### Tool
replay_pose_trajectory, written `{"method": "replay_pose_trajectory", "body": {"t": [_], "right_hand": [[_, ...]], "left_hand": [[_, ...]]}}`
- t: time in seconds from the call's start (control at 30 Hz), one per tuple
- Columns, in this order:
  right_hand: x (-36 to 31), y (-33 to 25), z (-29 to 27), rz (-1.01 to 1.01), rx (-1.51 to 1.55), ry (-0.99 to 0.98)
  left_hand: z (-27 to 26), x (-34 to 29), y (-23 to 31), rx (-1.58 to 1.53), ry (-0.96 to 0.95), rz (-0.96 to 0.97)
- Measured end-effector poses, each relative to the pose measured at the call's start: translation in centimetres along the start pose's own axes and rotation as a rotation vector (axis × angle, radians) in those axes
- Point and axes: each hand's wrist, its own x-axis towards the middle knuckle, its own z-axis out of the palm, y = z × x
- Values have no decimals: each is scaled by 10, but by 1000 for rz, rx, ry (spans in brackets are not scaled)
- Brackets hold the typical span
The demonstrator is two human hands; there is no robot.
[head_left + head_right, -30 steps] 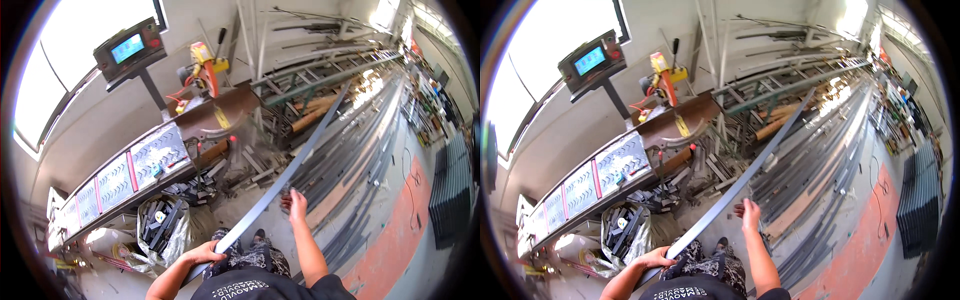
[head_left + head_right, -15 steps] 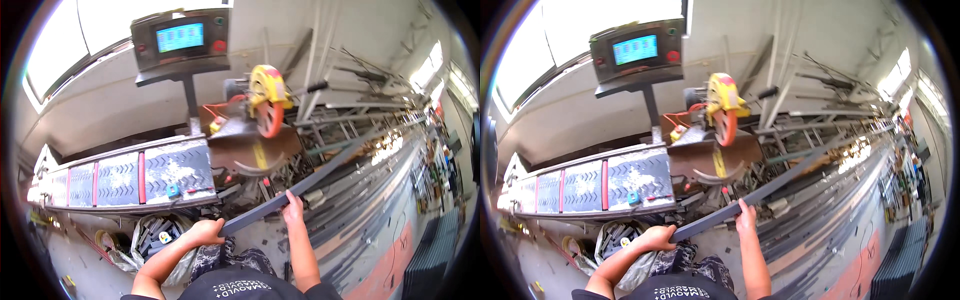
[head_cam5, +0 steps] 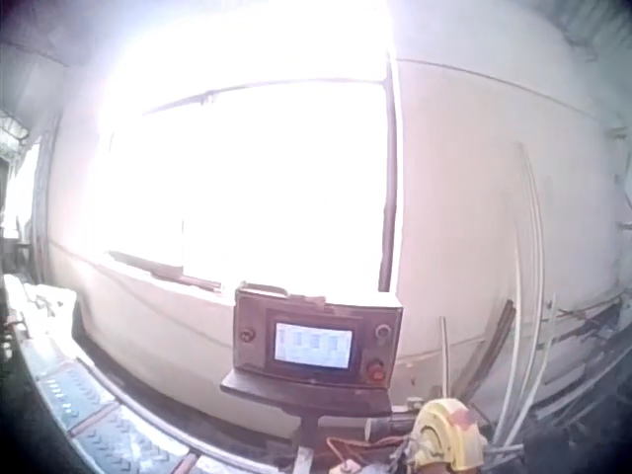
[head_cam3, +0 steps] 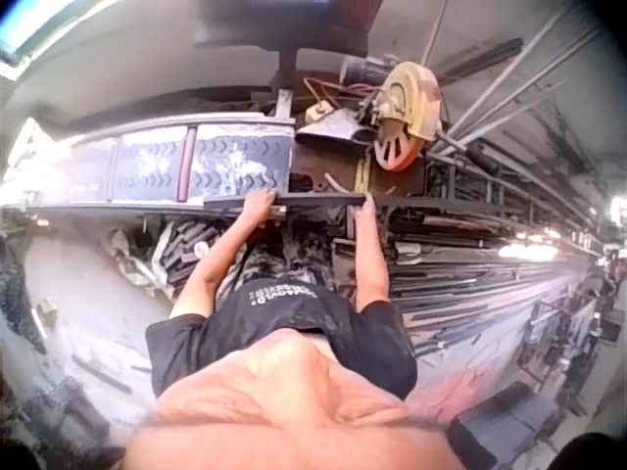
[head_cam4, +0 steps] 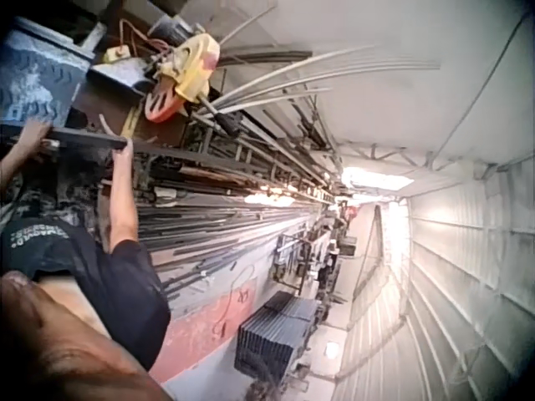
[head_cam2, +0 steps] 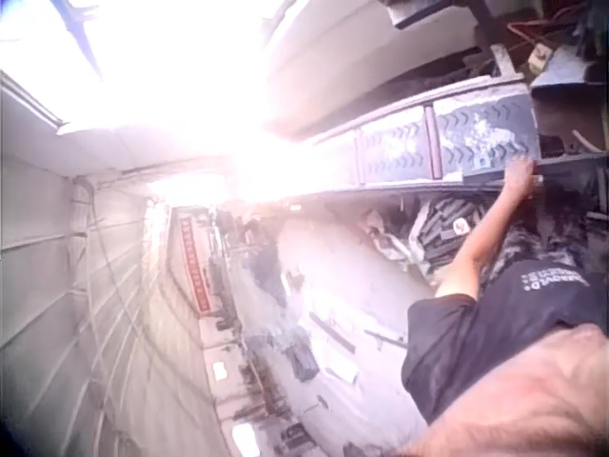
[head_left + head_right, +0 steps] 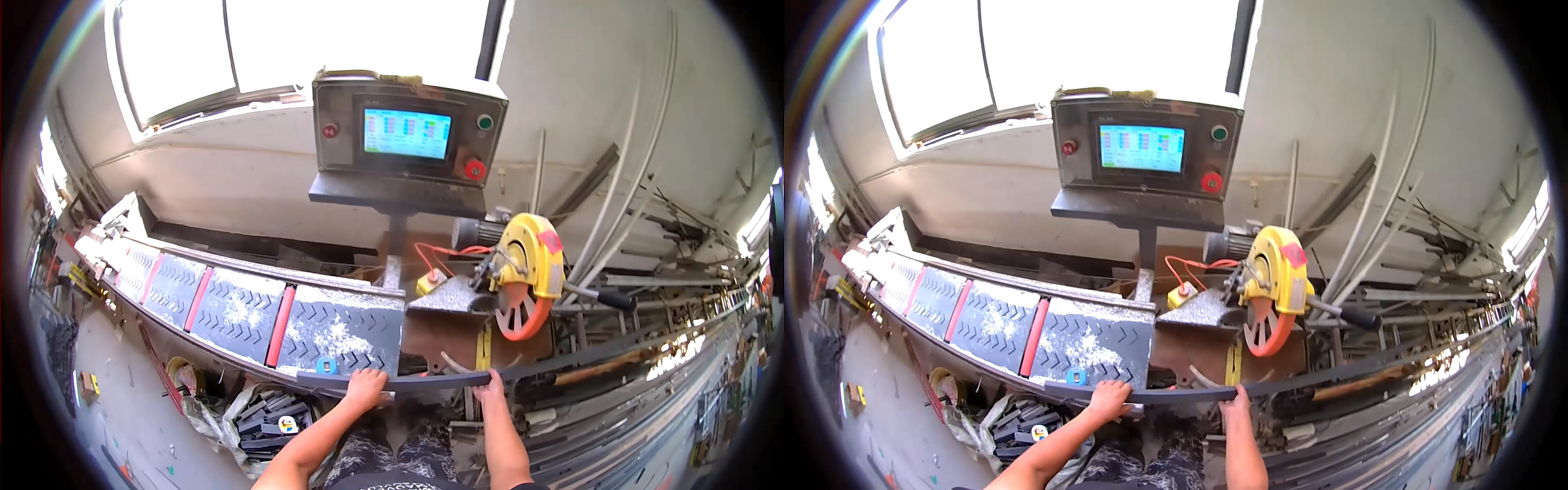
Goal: The person measures a metal rail against a frame using a digital measuring tool, walks across the floor to a cutting station, operates a touch-screen interface, and places the rail into a circular saw machine.
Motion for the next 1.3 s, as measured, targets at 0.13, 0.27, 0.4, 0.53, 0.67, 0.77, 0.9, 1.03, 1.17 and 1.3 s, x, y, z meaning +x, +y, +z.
{"method": "replay_pose_trajectory", "body": {"t": [0.13, 0.27, 0.4, 0.53, 0.67, 0.77, 0.9, 1.03, 1.17, 1.3], "right_hand": [[37, -10, 21, 26, -109, 205], [83, -21, 19, 161, -132, 181], [107, -28, 25, 172, -148, 61], [105, -23, 36, 142, -244, 88], [104, -21, 35, 105, -280, 128], [98, -18, 34, 111, -293, 146], [96, -20, 39, 107, -275, 185], [89, -23, 37, 43, -262, 194], [86, -21, 47, 51, -325, 216], [94, -17, 48, 53, -422, 295]], "left_hand": [[-16, -11, -12, -60, 267, -215], [-61, 9, -19, -130, 428, -376], [-154, 60, -12, -50, 799, -255], [-259, 128, 5, 149, 1121, -81], [-316, 191, 5, 298, 1297, -20], [-317, 229, -20, 385, 1414, 10], [-311, 252, -31, 350, 1397, -83], [-315, 250, -23, 398, 1384, -40], [-311, 259, -31, 564, 1377, 59], [-314, 257, -30, 630, 1323, 151]]}}
